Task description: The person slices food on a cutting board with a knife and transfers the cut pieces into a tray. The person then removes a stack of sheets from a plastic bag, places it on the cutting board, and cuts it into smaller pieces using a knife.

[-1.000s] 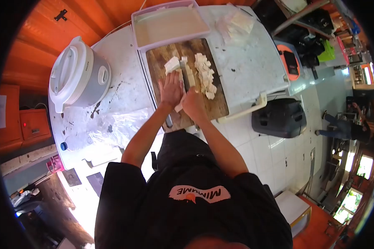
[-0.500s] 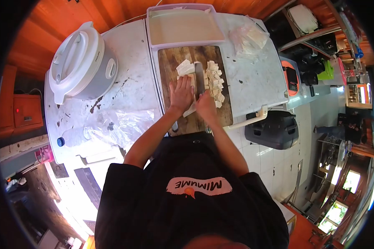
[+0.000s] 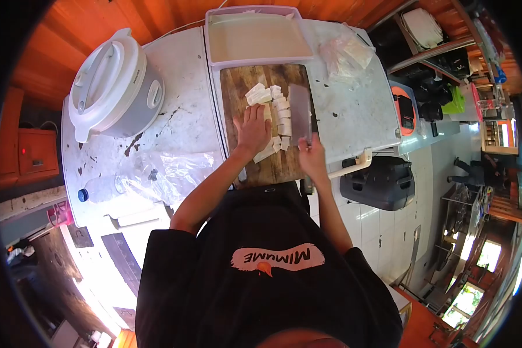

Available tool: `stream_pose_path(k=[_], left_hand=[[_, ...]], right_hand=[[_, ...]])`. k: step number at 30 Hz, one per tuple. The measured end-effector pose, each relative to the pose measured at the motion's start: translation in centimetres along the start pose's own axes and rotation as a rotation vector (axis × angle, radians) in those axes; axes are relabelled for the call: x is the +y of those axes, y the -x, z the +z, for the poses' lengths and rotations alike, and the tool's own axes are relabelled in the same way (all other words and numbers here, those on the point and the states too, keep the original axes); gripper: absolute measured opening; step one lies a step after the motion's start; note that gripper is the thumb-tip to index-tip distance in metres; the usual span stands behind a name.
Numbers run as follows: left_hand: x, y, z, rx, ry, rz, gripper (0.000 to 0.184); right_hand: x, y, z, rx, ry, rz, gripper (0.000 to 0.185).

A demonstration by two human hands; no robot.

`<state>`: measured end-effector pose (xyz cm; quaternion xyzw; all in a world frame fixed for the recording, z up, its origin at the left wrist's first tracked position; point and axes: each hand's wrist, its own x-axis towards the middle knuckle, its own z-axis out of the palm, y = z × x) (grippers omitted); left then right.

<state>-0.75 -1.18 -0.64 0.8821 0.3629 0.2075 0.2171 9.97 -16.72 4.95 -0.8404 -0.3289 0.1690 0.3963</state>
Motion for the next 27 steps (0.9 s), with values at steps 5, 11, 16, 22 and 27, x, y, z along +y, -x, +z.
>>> stream_pose_path(k=[5, 11, 16, 22, 27], left_hand=[[0.2, 0.1, -0.2, -0.043, -0.022, 0.01, 0.044], [-0.5, 0.1, 0.3, -0.078, -0.083, 0.039, 0.038], [-0.6, -0.2, 0.5, -0.045, -0.129, 0.152, 0.039], [0.4, 0.0, -1.3, 0.059, -0.112, 0.151, 0.04], [3.6, -0.3, -5.3, 0.171, 0.227, 0.2, 0.033]], right_hand=[[3.3, -2.0, -6.7, 0.291, 0.322, 0.108, 0.02], [14.5, -4.6, -9.8, 0.24, 0.582, 0.234, 0.037], [14.5, -5.9, -10.4, 0.1, 0.595, 0.337, 0.042], [17.4, -11.7, -17.3, -0.245, 0.77, 0.274, 0.076], [11.9, -16.0, -37.8, 0.172, 0.704, 0.554, 0.088]])
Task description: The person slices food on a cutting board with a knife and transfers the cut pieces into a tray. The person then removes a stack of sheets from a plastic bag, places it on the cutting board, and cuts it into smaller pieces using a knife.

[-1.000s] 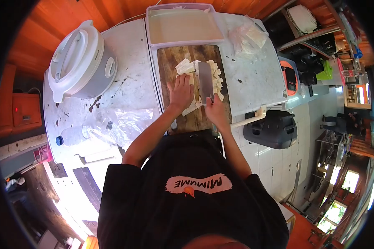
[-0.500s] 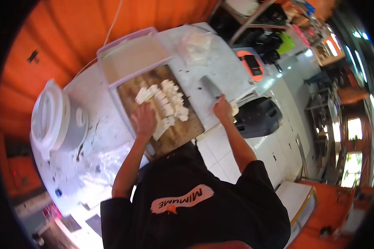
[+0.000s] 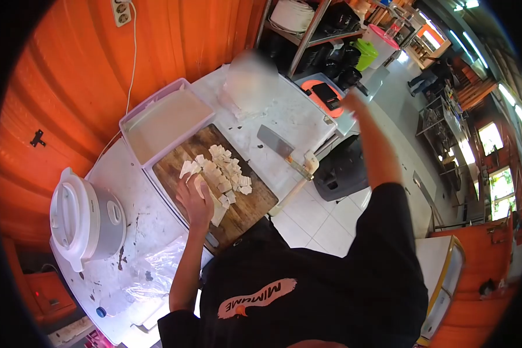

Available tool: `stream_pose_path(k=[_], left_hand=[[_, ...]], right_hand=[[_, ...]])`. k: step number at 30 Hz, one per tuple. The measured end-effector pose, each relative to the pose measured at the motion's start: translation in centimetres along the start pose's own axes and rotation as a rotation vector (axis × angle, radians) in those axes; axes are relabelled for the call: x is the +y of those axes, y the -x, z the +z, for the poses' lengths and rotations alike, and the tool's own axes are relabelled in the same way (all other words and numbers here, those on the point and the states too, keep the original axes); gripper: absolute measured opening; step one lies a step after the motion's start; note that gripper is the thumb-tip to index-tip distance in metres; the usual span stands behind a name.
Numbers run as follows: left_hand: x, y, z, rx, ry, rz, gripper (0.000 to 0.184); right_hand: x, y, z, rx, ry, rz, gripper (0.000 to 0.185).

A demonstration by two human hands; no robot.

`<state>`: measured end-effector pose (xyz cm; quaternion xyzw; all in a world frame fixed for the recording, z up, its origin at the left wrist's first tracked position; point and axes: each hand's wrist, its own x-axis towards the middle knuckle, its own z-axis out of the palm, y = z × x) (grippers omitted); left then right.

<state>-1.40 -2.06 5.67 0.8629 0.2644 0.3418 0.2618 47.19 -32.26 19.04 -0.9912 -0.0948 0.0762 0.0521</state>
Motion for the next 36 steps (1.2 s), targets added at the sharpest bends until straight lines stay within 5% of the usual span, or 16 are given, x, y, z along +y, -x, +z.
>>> stream_pose_path(k=[2, 6, 12, 16, 22, 25, 27, 29, 33, 36], left_hand=[[2.6, -0.8, -1.4, 0.037, 0.061, 0.059, 0.03], [10.9, -2.3, -4.4, -0.139, 1.134, -0.178, 0.03], [23.9, -3.7, -7.7, -0.67, 1.924, -0.128, 0.067], [29.6, -2.3, -9.3, -0.73, 2.041, -0.18, 0.074], [28.5, -2.9, -10.3, -0.969, 2.152, -0.374, 0.077], [27.9, -3.3, -11.0, -0.884, 2.154, -0.338, 0.076], [27.2, -2.9, -12.2, -0.717, 2.184, -0.154, 0.059], [25.7, -2.1, -11.8, -0.789, 2.17, -0.11, 0.066], [25.3, -3.0, -12.8, -0.967, 2.445, -0.253, 0.074], [27.2, -3.4, -15.0, -0.909, 2.728, -0.423, 0.079]], right_hand=[[3.5, -1.3, -8.9, 0.094, -0.002, 0.184, 0.077], [8.8, -3.5, -19.1, 0.261, 0.046, 0.365, 0.066], [4.9, -2.9, -21.0, 0.215, 0.228, 0.289, 0.054], [0.0, -3.4, -18.7, 0.2, 0.336, 0.207, 0.048], [-1.8, -2.9, -18.7, 0.22, 0.359, 0.215, 0.045], [0.5, -3.7, -19.0, 0.249, 0.341, 0.191, 0.044], [0.7, -3.0, -20.2, 0.224, 0.344, 0.227, 0.044], [0.6, -1.3, -20.9, 0.161, 0.372, 0.274, 0.048], [-1.4, 0.9, -20.6, 0.129, 0.248, 0.288, 0.047], [2.7, -6.5, -18.7, 0.149, 0.356, 0.269, 0.045]])
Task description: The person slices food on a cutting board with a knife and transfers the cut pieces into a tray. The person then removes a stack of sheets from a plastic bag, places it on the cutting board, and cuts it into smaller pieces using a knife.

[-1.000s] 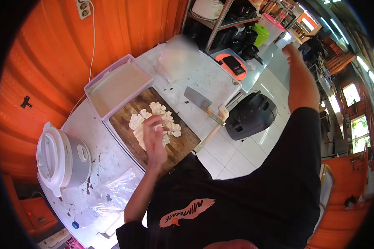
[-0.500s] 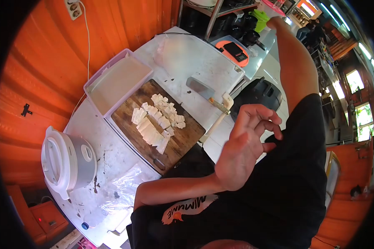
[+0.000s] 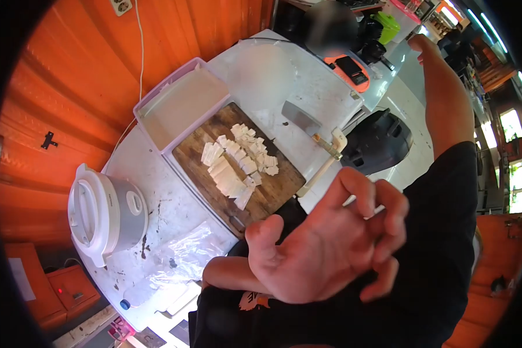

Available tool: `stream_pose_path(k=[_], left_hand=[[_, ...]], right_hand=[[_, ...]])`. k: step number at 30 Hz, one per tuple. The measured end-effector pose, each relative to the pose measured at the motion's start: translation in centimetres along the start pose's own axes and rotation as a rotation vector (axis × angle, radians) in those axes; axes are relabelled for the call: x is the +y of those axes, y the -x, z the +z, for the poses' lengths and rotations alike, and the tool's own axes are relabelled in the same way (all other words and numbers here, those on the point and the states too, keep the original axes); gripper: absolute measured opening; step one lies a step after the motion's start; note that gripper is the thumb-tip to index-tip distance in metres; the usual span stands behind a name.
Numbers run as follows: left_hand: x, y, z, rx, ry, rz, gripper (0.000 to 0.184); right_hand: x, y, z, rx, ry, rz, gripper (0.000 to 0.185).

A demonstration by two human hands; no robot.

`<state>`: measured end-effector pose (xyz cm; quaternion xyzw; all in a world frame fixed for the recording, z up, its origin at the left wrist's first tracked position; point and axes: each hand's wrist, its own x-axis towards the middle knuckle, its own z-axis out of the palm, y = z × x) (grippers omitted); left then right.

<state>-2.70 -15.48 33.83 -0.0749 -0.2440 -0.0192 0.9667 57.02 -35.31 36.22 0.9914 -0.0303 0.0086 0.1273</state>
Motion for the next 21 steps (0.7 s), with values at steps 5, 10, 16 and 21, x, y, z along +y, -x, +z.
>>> stream_pose_path(k=[5, 10, 16, 21], left_hand=[[-0.1, 0.2, 2.8, 0.079, 0.232, 0.052, 0.074], [0.5, 1.1, 2.0, 0.011, 0.146, 0.042, 0.067], [1.5, 1.6, 1.5, 0.014, 0.091, 0.066, 0.059], [2.1, 1.7, 0.6, 0.022, 0.031, 0.075, 0.052]], right_hand=[[-1.7, 0.4, 7.8, -0.121, 0.045, 0.033, 0.045], [-0.7, 0.4, 11.7, -0.232, -0.016, 0.137, 0.046], [1.5, -0.5, 14.0, -0.364, -0.109, 0.315, 0.049], [1.3, 4.3, 15.2, -0.343, -0.259, 0.069, 0.049]])
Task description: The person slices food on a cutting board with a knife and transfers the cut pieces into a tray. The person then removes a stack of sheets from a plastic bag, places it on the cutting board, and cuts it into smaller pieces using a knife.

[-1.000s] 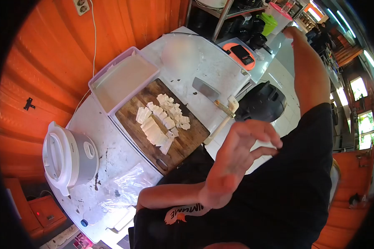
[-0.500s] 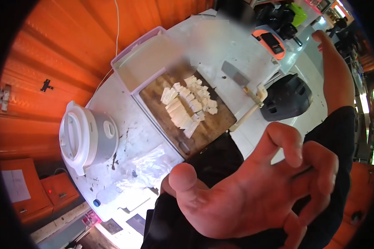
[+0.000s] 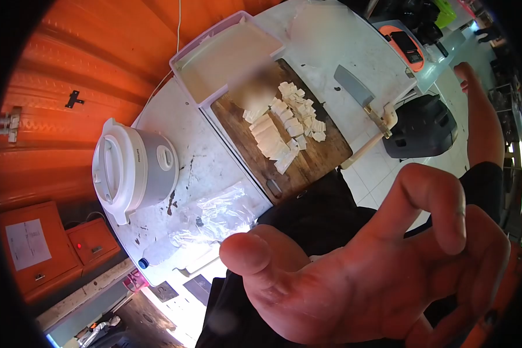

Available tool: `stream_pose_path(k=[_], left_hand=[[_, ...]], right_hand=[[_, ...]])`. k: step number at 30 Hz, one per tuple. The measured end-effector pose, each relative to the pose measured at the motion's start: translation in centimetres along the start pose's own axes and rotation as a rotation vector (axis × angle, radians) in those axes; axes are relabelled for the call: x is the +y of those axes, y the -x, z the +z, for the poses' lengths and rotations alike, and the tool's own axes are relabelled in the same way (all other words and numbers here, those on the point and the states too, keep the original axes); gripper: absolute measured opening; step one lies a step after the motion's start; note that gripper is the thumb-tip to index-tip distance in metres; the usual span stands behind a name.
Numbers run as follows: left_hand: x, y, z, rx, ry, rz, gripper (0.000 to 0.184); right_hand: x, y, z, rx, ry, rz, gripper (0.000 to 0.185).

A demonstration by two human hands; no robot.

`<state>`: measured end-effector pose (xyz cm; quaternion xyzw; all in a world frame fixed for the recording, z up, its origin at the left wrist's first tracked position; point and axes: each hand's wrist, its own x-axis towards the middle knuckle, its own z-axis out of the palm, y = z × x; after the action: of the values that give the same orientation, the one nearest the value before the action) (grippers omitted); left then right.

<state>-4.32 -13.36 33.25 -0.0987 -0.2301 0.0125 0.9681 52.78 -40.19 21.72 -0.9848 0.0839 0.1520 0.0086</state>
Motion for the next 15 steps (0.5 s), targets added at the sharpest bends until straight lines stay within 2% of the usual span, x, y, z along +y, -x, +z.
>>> stream_pose_path(k=[1, 5, 7, 8, 9, 10, 11, 12, 13, 14, 15], left_hand=[[0.2, 0.0, -0.2, 0.004, -0.012, 0.004, 0.051], [1.3, 0.4, -2.0, 0.034, -0.104, 0.034, 0.046], [2.6, 1.0, -3.5, 0.081, -0.259, 0.057, 0.043], [3.4, 1.5, -4.7, 0.135, -0.387, 0.072, 0.042], [4.3, 2.3, -6.3, 0.204, -0.552, 0.077, 0.04], [5.5, 3.7, -8.4, 0.361, -0.847, 0.109, 0.039], [6.9, 5.4, -10.6, 0.567, -1.21, 0.115, 0.029], [8.2, 7.4, -12.6, 0.825, -1.394, 0.106, 0.015], [9.2, 9.3, -15.5, 0.988, -1.694, 0.226, 0.014], [10.9, 11.6, -17.3, 1.22, -1.973, 0.05, 0.016], [11.8, 13.4, -18.7, 1.33, -1.973, 0.038, 0.018]], right_hand=[[-0.7, 1.2, 0.8, 0.029, -0.006, -0.144, 0.049], [-6.0, 8.0, 6.6, 0.116, -0.06, -0.314, 0.045], [-4.9, -1.1, 16.9, 0.367, 0.034, -0.634, 0.041], [-6.7, 5.9, 19.6, 0.364, -0.027, -0.7, 0.038], [-8.3, 12.5, 21.0, 0.201, -0.124, -0.796, 0.032], [-8.9, 16.5, 24.7, 0.185, -0.243, -0.938, 0.022], [-9.4, 20.5, 28.4, 0.153, -0.353, -1.084, 0.012], [-10.7, 27.6, 26.9, -0.044, -0.48, -1.139, 0.009], [-11.5, 31.4, 28.6, -0.252, -0.632, -1.106, 0.009], [-12.1, 34.0, 29.3, -0.15, -0.553, -1.292, 0.009], [-12.9, 35.9, 30.7, -0.181, -0.685, -1.375, 0.009]])
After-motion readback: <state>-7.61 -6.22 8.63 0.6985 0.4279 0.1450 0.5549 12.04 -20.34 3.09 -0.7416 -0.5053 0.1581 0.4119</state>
